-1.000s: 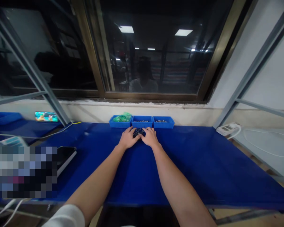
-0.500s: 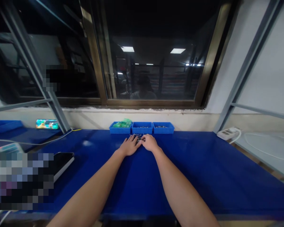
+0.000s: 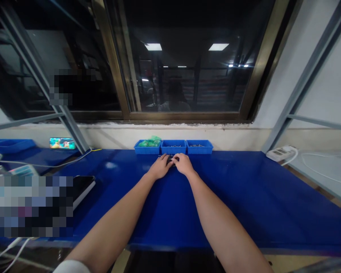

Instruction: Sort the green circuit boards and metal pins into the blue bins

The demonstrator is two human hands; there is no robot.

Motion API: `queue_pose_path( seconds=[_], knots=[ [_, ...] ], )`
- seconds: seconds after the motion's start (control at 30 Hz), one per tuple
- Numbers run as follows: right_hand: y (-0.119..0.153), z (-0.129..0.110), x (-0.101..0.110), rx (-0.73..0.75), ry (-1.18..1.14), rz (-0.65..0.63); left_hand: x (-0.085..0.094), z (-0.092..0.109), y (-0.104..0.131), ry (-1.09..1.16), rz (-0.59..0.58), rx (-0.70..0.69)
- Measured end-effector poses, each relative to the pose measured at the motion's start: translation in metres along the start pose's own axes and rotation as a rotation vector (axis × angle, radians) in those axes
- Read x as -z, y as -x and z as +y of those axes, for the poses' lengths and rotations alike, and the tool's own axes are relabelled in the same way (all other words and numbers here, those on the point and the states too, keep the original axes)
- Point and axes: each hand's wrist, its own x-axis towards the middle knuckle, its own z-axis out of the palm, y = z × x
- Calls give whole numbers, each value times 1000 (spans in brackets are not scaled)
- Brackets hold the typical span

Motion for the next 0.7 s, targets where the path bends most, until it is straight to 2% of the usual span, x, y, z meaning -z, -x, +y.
queue_pose_path(
  seconds=[0.1,0.2,0.43,0.57,0.7],
  knots=[
    [-1,-2,5,4,-75,14,5,3,-1,21,151,-85],
    [-1,-6,8,-13,-167,20,12,4,-1,40,245,-136],
    [-1,-14,10,-150,-681,-15,19,3,1,-22,245,-116],
    [-2,-14,15,-204,-763,6,19,5,1,18,249,-102],
    [-8,0,17,-264,-677,163,17,2,0,41,311,6]
  ],
)
